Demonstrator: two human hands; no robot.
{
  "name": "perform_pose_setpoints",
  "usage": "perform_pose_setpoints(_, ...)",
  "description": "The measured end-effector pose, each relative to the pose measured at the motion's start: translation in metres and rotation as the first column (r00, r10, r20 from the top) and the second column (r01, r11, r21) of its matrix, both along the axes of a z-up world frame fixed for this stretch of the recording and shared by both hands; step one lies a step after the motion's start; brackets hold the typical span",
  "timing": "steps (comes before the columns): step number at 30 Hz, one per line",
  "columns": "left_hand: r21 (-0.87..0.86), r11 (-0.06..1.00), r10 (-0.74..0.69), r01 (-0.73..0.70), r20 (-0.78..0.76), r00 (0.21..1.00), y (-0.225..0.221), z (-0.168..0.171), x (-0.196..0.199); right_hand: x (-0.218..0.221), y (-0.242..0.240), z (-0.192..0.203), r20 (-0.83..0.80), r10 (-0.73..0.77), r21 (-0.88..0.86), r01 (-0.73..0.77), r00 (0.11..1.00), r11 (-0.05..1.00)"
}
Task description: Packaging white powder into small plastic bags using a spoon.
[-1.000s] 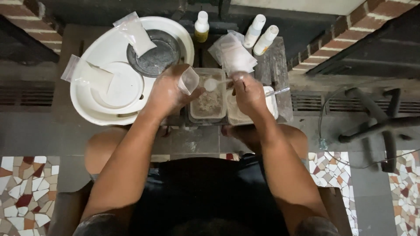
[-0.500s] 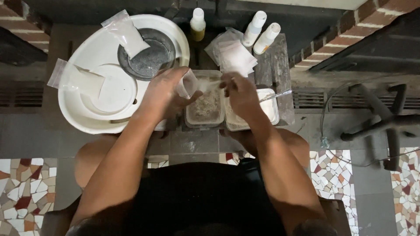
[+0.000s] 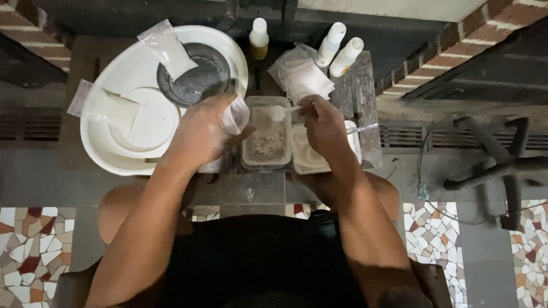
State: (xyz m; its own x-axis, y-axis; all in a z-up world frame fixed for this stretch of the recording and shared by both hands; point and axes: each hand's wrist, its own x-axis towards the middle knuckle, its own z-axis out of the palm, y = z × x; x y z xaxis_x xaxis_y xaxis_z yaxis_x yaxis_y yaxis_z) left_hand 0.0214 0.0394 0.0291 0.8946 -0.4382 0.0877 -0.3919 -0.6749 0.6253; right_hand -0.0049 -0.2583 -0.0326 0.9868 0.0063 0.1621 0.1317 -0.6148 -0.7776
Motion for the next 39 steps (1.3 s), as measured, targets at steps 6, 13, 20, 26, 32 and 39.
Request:
perform_pose_setpoints(6,0.104,0.994,-0.022,0.015,0.06,0.998,-0.019,0.017,-0.004,-0.018,0.025,0.022,0.046,-0.054,-0.022,0.055,0.997,0.998)
perform_pose_setpoints(13,0.105,0.994,0.027,-0.019,-0.075,0.997,-0.025,-0.043,0.007,-0.009,0.02,0.002,0.093,-0.037,0.025,0.035,0.995,0.999)
perform_pose_setpoints(20,0.106,0.989,-0.092,0.098,-0.064,0.994,-0.014,-0.046,0.01,-0.008,0.019,-0.004,0.169,-0.052,0.002,0.052,0.984,0.999)
perform_pose_setpoints(26,0.205,0.978,-0.018,0.048,-0.147,0.989,-0.017,-0.025,0.007,-0.007,0.019,-0.002,0.04,-0.096,0.03,0.095,0.995,0.995)
perform_pose_setpoints(32,0.227,0.974,0.012,0.028,-0.174,0.985,-0.027,-0.008,-0.004,-0.017,0.025,0.01,-0.085,-0.128,0.008,0.129,0.988,0.992)
perform_pose_setpoints(39,0.196,0.979,-0.006,0.052,-0.228,0.974,-0.031,0.018,-0.008,-0.014,0.027,0.004,0.061,-0.139,-0.028,0.141,0.988,0.99)
